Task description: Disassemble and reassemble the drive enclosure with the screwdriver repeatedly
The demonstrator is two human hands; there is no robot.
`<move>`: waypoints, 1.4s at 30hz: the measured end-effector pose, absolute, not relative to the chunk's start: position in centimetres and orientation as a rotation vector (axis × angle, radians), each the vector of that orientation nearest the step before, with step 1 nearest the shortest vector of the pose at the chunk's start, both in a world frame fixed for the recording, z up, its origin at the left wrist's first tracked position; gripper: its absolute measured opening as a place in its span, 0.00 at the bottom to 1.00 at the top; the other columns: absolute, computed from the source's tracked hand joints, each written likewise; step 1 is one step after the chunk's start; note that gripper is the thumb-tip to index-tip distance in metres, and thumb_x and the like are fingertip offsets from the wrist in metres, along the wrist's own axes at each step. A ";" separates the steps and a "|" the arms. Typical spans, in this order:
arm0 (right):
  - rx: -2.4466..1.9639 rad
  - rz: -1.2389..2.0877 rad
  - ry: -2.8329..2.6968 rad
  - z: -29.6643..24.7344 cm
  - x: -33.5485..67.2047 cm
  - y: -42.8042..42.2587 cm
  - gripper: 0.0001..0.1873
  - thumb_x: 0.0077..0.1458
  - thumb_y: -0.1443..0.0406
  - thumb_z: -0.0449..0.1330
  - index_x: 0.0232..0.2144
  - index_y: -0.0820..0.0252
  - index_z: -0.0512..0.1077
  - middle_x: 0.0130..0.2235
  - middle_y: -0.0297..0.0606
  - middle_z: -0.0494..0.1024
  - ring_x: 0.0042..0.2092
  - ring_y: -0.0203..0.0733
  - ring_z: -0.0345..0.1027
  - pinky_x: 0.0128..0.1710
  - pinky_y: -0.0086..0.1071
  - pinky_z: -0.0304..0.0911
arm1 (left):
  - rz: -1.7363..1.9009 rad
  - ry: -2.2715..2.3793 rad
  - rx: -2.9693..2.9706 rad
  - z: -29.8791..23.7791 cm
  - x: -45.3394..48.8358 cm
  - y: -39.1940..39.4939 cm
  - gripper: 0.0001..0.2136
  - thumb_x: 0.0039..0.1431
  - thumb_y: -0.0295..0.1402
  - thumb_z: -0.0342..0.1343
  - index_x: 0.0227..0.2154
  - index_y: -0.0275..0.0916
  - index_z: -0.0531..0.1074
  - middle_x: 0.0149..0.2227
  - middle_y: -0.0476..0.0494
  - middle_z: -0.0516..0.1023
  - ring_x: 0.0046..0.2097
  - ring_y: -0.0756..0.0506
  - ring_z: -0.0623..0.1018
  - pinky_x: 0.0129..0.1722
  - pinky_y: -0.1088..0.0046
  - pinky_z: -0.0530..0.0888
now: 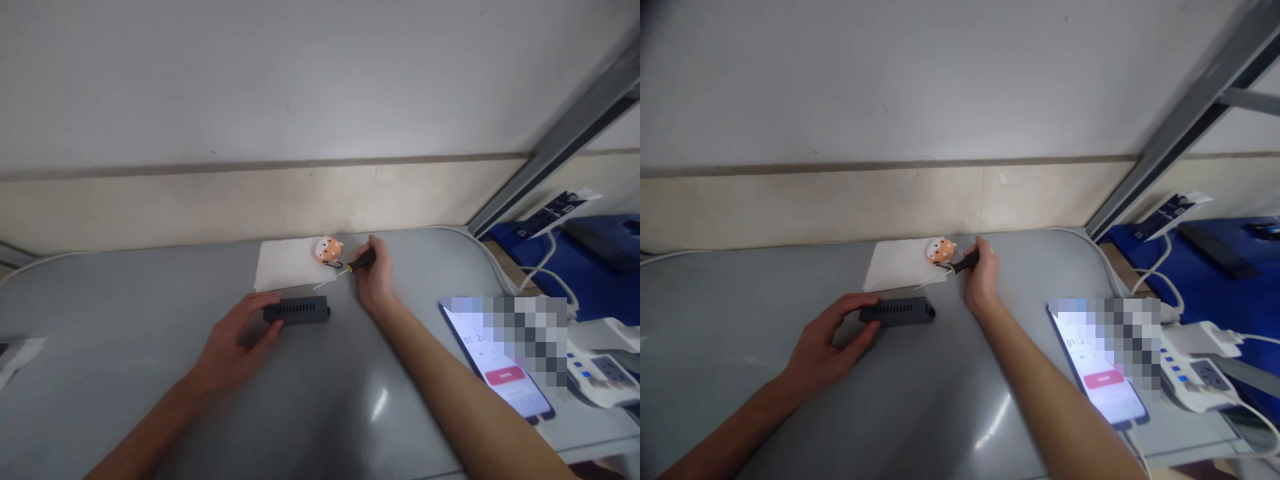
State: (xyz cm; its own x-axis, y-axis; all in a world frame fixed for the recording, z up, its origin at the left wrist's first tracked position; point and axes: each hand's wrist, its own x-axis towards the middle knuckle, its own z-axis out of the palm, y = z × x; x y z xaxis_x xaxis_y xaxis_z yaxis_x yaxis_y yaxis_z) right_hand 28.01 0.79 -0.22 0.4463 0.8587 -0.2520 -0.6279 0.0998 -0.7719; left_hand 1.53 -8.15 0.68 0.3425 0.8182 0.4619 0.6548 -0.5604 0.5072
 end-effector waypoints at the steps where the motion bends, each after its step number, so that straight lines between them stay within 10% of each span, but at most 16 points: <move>1: -0.960 1.119 -0.292 -0.2 28.0 0.8 0.16 0.52 0.54 0.65 0.23 0.55 0.65 0.23 0.27 0.66 0.27 0.33 0.57 0.27 0.31 0.55 | 1.021 1.354 2.311 0.4 1.3 -8.1 0.13 0.70 0.36 0.61 0.55 0.47 0.73 0.51 0.47 0.82 0.51 0.45 0.84 0.55 0.69 0.81; 17: -0.960 1.110 -0.273 -0.3 28.0 1.2 0.14 0.55 0.56 0.62 0.24 0.54 0.65 0.23 0.27 0.66 0.26 0.34 0.58 0.28 0.31 0.56 | 1.104 1.456 1.988 -0.5 1.0 -7.8 0.16 0.64 0.51 0.65 0.47 0.47 0.81 0.50 0.45 0.86 0.54 0.41 0.85 0.59 0.61 0.82; 26: -0.908 1.096 -0.196 0.1 28.1 1.2 0.12 0.55 0.59 0.63 0.25 0.54 0.65 0.23 0.26 0.66 0.26 0.33 0.57 0.27 0.29 0.56 | 0.895 1.572 1.807 1.5 2.6 -7.1 0.20 0.66 0.53 0.57 0.46 0.43 0.81 0.40 0.46 0.86 0.41 0.42 0.84 0.42 0.69 0.82; 42: -1.072 0.774 -0.454 0.9 28.6 -0.1 0.19 0.59 0.58 0.60 0.18 0.55 0.66 0.22 0.31 0.63 0.28 0.37 0.57 0.29 0.35 0.52 | 0.866 1.510 2.135 0.2 3.2 -6.4 0.15 0.74 0.46 0.51 0.43 0.43 0.79 0.44 0.44 0.83 0.45 0.43 0.83 0.47 0.67 0.80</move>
State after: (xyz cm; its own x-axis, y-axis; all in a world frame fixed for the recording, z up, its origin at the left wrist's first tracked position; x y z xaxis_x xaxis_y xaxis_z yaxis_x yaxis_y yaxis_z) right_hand 28.57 -0.08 0.89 0.6588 0.7516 -0.0320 -0.3397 0.2593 -0.9041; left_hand 3.22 -6.43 0.16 0.2307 0.9370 0.2623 0.6996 -0.3470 0.6246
